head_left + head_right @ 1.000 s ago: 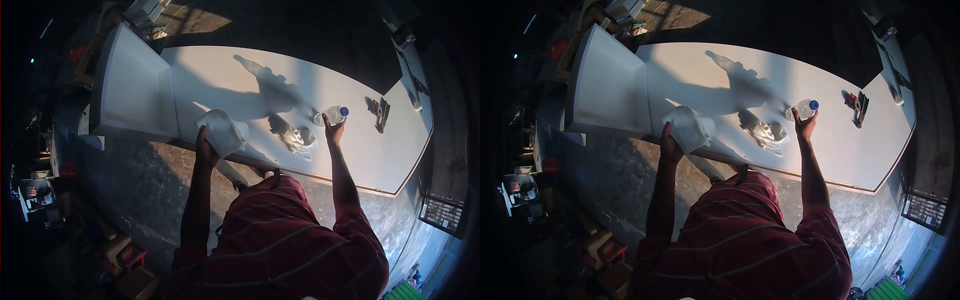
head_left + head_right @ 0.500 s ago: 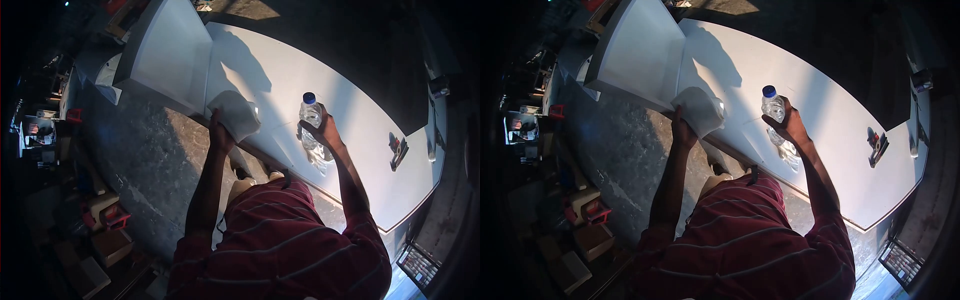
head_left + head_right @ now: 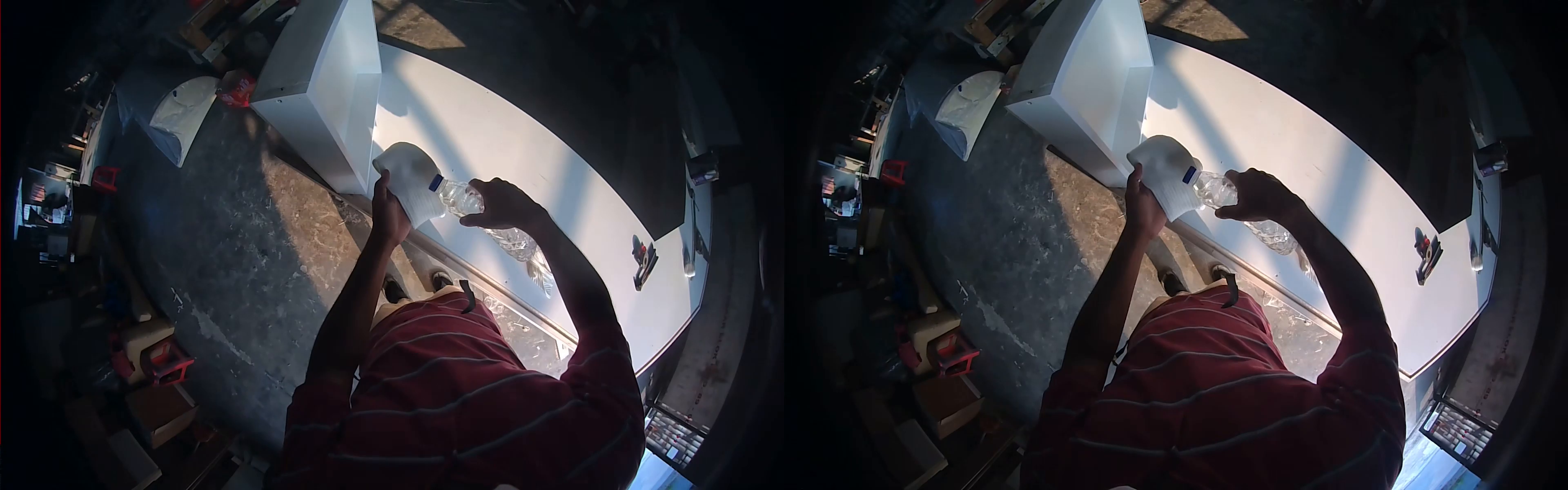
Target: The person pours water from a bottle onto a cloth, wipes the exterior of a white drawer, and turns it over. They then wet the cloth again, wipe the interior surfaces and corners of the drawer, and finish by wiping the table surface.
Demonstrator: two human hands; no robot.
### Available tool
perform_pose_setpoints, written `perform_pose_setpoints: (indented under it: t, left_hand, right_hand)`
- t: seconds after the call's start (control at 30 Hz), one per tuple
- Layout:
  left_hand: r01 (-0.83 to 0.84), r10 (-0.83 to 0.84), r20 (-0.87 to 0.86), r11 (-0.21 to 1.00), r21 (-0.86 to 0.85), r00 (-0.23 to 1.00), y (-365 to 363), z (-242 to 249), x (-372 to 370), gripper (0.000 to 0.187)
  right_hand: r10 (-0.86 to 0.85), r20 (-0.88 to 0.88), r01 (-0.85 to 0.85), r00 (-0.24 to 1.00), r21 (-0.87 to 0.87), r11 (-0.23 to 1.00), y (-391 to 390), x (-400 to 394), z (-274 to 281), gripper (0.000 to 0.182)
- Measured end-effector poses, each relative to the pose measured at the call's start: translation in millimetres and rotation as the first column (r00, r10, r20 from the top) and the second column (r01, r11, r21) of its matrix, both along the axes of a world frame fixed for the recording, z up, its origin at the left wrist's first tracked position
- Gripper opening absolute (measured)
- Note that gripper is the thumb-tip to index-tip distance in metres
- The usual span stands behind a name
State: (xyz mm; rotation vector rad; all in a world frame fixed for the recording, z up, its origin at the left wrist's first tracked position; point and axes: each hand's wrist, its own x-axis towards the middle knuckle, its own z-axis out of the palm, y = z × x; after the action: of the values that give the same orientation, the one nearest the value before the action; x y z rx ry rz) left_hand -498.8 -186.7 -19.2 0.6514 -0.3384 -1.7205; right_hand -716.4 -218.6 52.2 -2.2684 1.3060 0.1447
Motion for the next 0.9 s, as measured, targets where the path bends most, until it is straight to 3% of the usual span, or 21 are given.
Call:
perform_pose_setpoints:
  t: [0.2,0.33,0.9]
  left_hand:
    - [0.065,-0.066,-0.01,0.998,-0.019,0.998,-0.8,-5.9,8.7,0.073]
    - [0.071,-0.072,-0.033,0.997,-0.031,0.997,-4.0,-12.4,9.2,0.075]
    - [0.077,-0.076,-0.105,0.997,0.001,0.992,-33.4,-38.8,1.5,0.072]
  right_hand:
    - [-0.024,-0.08,0.032,0.996,0.097,0.995,-2.5,19.4,8.8,0.067]
    - [0.015,-0.115,-0.008,0.993,0.067,0.998,-6.0,23.4,8.4,0.065]
    - [-0.012,-0.083,0.026,0.996,0.174,0.984,-33.6,19.1,3.4,0.063]
